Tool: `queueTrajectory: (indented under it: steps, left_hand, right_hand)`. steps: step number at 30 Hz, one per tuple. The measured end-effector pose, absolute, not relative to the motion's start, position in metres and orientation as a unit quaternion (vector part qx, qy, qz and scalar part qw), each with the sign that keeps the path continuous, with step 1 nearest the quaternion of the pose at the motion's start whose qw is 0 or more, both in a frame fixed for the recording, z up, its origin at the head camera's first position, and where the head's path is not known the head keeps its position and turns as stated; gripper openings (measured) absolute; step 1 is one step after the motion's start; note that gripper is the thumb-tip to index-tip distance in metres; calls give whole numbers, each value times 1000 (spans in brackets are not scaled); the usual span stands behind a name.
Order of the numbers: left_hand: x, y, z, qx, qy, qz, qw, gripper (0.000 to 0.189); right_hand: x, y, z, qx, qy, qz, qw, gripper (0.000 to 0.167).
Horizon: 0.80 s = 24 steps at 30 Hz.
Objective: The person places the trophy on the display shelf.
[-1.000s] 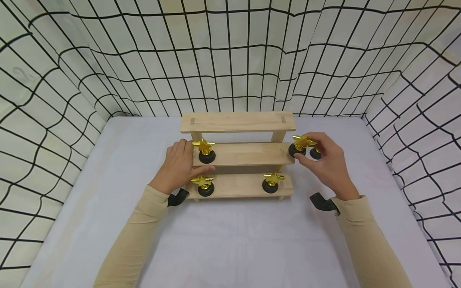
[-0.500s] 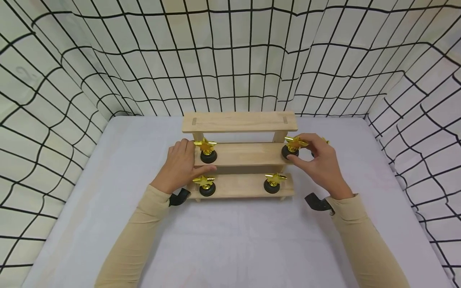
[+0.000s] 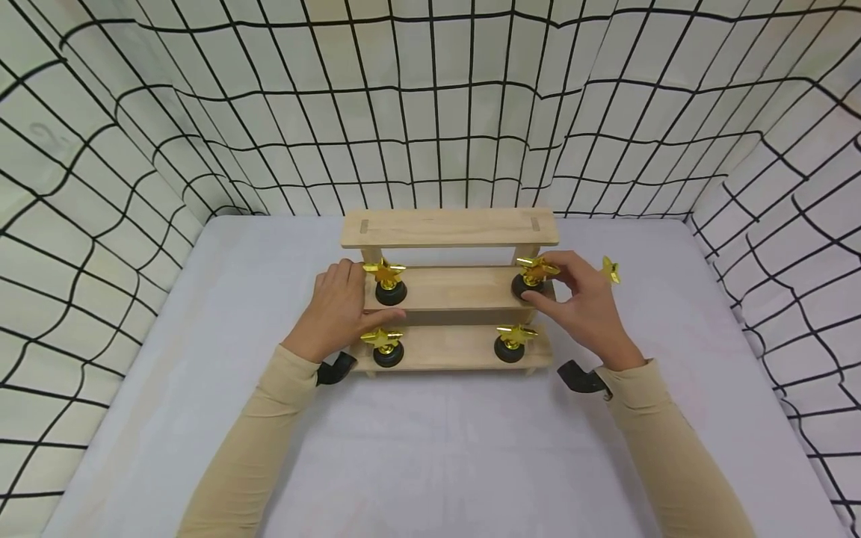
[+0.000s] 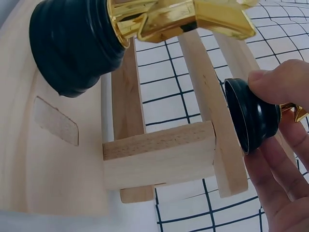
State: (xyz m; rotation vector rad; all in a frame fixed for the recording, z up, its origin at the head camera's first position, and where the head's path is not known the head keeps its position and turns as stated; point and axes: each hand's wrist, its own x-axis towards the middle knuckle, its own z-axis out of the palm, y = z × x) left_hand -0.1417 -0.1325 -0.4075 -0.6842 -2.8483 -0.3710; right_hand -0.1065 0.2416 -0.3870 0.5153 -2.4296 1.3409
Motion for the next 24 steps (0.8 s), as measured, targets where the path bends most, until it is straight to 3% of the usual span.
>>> queueTrajectory:
  steps: [24]
  left_hand:
    - [-141, -132, -407, -232, -959, -129, 95, 84]
  right_hand:
    - [-115, 234, -395, 196, -837, 490, 144, 59]
